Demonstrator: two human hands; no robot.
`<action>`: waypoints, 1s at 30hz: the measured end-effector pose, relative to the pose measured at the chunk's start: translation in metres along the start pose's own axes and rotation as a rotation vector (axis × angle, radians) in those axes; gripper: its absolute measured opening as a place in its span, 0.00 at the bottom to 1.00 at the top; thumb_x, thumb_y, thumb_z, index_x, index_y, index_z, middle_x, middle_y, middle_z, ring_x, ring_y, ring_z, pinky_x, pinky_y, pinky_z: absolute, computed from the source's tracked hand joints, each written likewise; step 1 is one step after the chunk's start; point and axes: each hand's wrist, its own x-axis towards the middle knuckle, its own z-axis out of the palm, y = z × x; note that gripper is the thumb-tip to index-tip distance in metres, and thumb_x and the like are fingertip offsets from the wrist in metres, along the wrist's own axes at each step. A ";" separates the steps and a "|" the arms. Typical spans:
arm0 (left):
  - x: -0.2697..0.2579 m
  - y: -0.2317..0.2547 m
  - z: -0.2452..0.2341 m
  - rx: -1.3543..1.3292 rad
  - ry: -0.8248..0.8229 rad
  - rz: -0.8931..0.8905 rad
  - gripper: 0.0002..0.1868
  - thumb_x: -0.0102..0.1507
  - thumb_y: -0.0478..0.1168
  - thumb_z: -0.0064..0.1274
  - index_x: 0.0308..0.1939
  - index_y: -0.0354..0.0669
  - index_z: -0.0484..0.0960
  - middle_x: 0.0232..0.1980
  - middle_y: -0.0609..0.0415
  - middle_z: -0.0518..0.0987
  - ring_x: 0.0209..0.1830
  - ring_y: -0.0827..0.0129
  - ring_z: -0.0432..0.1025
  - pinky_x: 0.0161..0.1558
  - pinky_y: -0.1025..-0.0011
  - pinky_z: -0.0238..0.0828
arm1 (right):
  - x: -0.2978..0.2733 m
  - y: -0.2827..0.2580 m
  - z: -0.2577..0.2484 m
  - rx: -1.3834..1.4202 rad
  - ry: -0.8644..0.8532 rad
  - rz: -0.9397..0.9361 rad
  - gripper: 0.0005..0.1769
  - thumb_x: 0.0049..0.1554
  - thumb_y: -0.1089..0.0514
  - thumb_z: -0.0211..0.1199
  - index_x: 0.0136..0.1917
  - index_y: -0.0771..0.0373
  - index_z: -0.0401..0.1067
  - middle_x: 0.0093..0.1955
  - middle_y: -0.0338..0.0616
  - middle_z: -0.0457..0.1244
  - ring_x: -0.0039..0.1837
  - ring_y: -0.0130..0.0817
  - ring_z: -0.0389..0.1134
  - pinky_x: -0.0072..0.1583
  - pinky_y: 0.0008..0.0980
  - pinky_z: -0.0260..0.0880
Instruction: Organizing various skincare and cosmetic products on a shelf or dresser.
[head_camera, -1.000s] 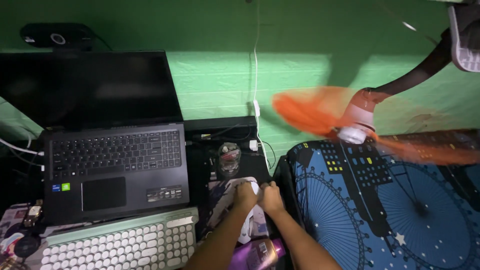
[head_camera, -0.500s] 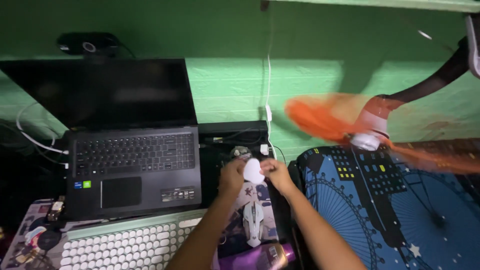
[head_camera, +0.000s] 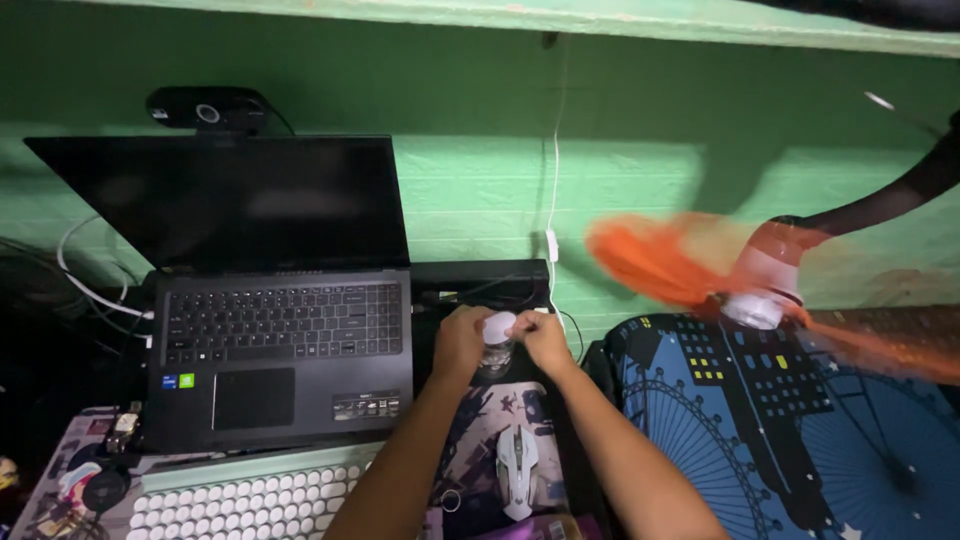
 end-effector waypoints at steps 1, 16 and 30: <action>-0.002 0.003 -0.002 -0.018 -0.013 -0.024 0.11 0.60 0.31 0.51 0.41 0.47 0.88 0.40 0.43 0.81 0.44 0.45 0.76 0.45 0.55 0.73 | -0.003 -0.006 -0.002 -0.122 -0.011 -0.019 0.07 0.49 0.64 0.76 0.39 0.67 0.78 0.35 0.40 0.70 0.38 0.25 0.67 0.44 0.27 0.69; -0.006 -0.035 0.021 0.082 -0.020 0.101 0.10 0.61 0.34 0.51 0.41 0.46 0.88 0.40 0.43 0.81 0.42 0.44 0.76 0.42 0.53 0.73 | -0.025 -0.064 -0.002 -0.337 -0.038 -0.122 0.11 0.53 0.62 0.72 0.47 0.64 0.72 0.36 0.46 0.67 0.40 0.37 0.68 0.46 0.34 0.69; -0.009 -0.034 0.025 0.268 0.022 0.200 0.06 0.64 0.36 0.52 0.40 0.44 0.85 0.42 0.48 0.77 0.47 0.49 0.73 0.46 0.56 0.72 | -0.029 -0.074 -0.001 -0.555 0.096 -0.444 0.10 0.56 0.64 0.65 0.52 0.61 0.81 0.44 0.53 0.69 0.50 0.52 0.70 0.54 0.44 0.70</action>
